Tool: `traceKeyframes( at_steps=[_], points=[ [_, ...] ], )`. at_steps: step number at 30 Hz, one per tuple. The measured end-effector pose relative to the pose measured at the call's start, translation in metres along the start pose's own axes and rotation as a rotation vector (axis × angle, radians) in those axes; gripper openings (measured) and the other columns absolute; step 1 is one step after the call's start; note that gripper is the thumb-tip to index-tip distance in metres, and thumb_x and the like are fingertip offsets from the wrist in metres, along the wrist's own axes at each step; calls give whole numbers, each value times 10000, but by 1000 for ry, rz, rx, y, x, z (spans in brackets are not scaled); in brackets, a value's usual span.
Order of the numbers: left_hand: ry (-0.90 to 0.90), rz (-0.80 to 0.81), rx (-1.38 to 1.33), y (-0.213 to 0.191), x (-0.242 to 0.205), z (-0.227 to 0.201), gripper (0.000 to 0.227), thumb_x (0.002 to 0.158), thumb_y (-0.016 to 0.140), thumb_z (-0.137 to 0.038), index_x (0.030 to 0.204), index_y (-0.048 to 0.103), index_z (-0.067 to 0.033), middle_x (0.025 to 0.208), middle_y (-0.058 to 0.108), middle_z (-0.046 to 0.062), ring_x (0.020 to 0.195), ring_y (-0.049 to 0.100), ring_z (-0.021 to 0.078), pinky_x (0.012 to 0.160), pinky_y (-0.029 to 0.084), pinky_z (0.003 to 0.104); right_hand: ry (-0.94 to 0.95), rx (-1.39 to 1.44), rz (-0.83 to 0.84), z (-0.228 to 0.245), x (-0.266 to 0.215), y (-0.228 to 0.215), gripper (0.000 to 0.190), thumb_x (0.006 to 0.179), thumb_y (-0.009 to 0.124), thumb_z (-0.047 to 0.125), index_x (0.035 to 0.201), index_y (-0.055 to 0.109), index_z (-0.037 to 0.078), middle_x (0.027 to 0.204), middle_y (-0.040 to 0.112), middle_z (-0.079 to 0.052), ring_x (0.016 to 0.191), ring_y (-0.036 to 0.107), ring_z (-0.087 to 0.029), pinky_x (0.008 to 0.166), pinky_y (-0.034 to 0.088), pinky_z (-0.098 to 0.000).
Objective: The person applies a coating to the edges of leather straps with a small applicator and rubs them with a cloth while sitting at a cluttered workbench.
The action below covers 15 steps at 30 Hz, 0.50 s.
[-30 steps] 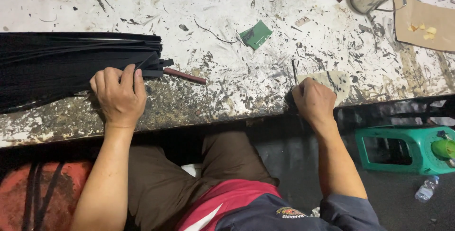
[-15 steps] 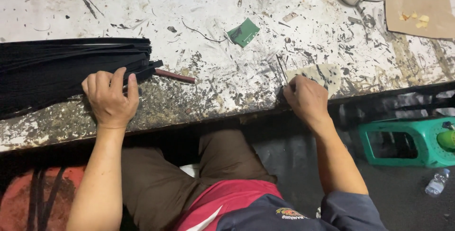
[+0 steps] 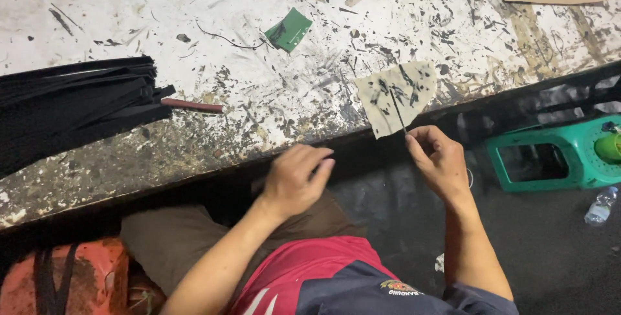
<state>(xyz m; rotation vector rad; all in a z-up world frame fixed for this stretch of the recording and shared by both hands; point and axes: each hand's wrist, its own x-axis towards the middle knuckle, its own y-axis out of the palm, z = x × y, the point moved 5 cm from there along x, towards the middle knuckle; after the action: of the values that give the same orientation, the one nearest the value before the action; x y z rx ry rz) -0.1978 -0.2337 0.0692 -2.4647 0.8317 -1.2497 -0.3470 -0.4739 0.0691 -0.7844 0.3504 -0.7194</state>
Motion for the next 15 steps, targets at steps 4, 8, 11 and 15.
traceKeyframes(
  at_steps=[4, 8, 11, 15],
  points=[
    [-497, 350, -307, 98, -2, 15, 277, 994, 629, -208, 1155, 707, 4, 951, 756, 210, 896, 756, 362, 687, 641, 372, -52, 36, -20, 6, -4, -3, 100, 1016, 700, 138, 1057, 743, 57, 838, 753, -141, 772, 723, -287, 669, 563, -398],
    [-853, 214, -715, 138, 4, 15, 318, 1049, 508, -107, 1247, 617, 116, 1118, 719, 299, 1032, 727, 367, 794, 638, 392, -101, 144, -44, 1, -4, 4, 84, 1004, 710, 106, 1063, 749, 61, 845, 757, -122, 751, 710, -236, 661, 570, -362],
    [-975, 60, -915, 151, 4, 13, 300, 1062, 467, -56, 1254, 607, 128, 1167, 702, 307, 1098, 701, 331, 859, 616, 380, -137, 199, -47, -8, -1, 14, 76, 996, 716, 92, 1052, 754, 57, 830, 756, -112, 728, 709, -209, 647, 579, -342],
    [-1016, -62, -1026, 176, -13, 29, 285, 1043, 473, -13, 1254, 648, 64, 1135, 725, 203, 1106, 691, 237, 902, 612, 350, -122, 281, -16, -12, 5, 23, 75, 1000, 702, 91, 1037, 757, 56, 781, 744, -90, 665, 684, -174, 610, 571, -320]
  ],
)
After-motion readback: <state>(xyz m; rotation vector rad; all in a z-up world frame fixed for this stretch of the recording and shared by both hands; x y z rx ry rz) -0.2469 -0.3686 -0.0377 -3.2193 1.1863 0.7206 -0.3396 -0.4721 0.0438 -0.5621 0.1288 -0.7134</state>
